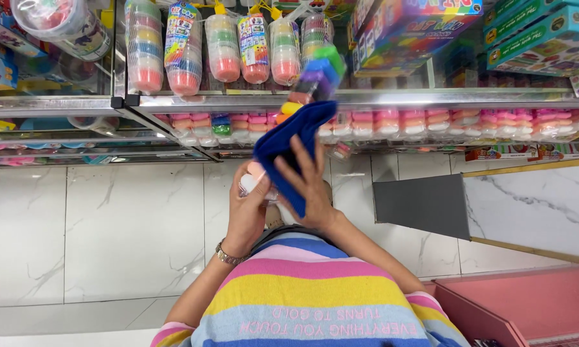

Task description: Wiping and organizing various stationery and toy items on shelves using a blue cloth.

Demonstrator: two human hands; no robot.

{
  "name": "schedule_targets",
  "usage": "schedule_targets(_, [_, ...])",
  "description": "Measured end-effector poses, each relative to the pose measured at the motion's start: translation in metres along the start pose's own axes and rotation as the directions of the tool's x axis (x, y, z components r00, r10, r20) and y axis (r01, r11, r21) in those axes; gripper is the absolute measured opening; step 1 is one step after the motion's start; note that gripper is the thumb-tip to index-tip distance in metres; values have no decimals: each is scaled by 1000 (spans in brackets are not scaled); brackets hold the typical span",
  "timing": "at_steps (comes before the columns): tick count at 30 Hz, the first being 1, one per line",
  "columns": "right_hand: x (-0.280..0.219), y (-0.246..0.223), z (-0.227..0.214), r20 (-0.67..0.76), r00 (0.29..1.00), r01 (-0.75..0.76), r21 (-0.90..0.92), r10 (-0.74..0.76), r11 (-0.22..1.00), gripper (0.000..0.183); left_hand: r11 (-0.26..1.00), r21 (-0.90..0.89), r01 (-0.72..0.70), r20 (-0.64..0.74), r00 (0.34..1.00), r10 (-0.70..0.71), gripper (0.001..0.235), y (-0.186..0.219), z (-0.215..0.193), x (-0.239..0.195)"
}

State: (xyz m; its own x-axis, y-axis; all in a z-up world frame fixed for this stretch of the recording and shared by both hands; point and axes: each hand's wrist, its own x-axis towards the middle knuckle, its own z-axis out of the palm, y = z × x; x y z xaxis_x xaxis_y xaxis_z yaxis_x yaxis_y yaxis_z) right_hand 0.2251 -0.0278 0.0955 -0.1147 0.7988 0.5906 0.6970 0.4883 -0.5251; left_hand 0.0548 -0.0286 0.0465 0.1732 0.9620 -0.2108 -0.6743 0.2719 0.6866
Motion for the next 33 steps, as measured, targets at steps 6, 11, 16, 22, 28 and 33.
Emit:
schedule_targets(6, [8,25,-14,-31,999,-17,-30,16,999,63,992,-40,117,139,984,-111,43,26,30,2])
schedule_targets(11, [44,54,-46,-133,821,-270,766,556,583,70,957,-41,288,216,938,-273,50,12,32,-3])
schedule_targets(16, [31,56,-48,270,707,-144,960,653,-241,72,905,-104,412,307,879,-365,55,13,48,2])
schedule_targets(22, [2,45,-43,421,894,-105,533,156,-839,69,876,-62,478,435,803,-408,56,25,55,8])
schedule_targets(28, [19,82,-97,130,728,42,972,673,-233,63,811,34,583,488,699,-523,55,12,41,11])
schedule_targets(33, [-3,84,-66,284,673,37,910,683,-414,64,710,-90,698,386,682,-622,59,-2,17,26])
